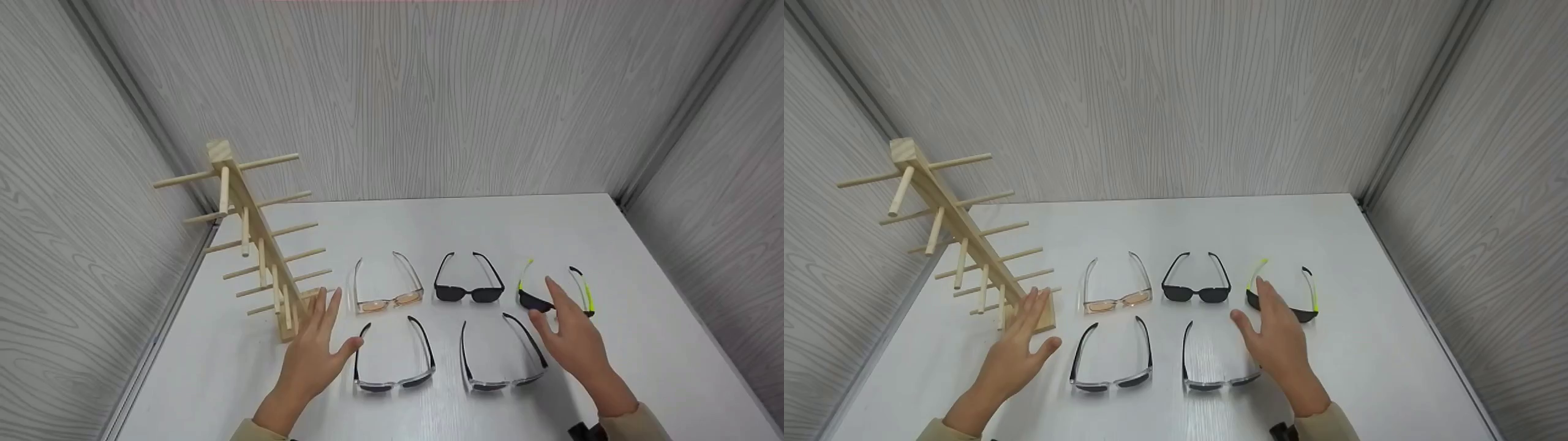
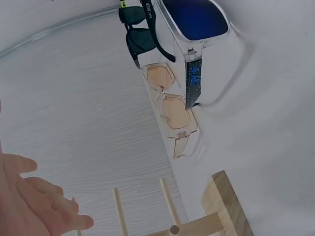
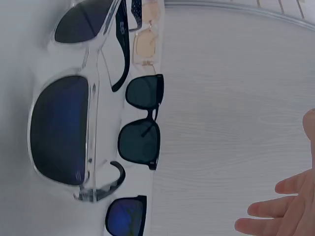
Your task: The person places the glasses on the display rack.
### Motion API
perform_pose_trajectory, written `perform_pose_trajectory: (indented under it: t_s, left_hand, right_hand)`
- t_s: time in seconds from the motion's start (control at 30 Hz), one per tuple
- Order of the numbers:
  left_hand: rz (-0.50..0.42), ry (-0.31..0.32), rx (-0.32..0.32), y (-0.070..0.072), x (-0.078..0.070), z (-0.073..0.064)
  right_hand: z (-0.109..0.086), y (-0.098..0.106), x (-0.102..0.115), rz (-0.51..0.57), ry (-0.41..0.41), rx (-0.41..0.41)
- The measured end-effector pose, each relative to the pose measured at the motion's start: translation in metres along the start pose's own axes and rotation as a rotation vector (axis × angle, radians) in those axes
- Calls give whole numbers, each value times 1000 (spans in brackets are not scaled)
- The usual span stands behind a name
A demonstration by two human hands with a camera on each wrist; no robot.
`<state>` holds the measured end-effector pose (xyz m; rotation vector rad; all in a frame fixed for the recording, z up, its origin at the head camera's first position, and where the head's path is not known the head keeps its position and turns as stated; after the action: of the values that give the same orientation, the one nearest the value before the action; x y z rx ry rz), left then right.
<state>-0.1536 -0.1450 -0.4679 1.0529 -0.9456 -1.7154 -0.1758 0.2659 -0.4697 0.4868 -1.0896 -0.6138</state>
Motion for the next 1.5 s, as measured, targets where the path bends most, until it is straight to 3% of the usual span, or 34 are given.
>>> perform_pose_trajectory:
  t_s: [0.13,0.27,0.57,0.77,1.1,1.3,1.5]
  left_hand:
    - [-120,61,33,-3,3,-7]
    - [-162,105,42,-7,6,-15]
    - [-322,193,25,-16,14,-26]
    - [-395,219,56,-26,19,-32]
    - [-500,374,207,-46,27,-44]
    - [-552,443,274,-56,24,-50]
    - [-602,459,339,-69,22,-55]
  right_hand:
    - [-2,-14,8,153,-56,34]
    - [-3,-28,14,284,-46,43]
    - [-9,-54,27,408,-118,93]
    - [-17,-75,35,465,-125,178]
    - [-26,-106,54,471,-109,353]
    - [-31,-122,61,453,-59,364]
    - [-38,-134,64,460,-83,404]
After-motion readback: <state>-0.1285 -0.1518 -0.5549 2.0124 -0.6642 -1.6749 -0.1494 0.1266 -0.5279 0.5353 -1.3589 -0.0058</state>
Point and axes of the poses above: each hand's wrist, its own z-axis towards the middle knuckle, its own y-axis out of the back of the hand, x = y × z, the point moved 2 cm from there along z, towards the middle knuckle, and after that the axes turned 14 degrees about z, right-handed, at the moved point
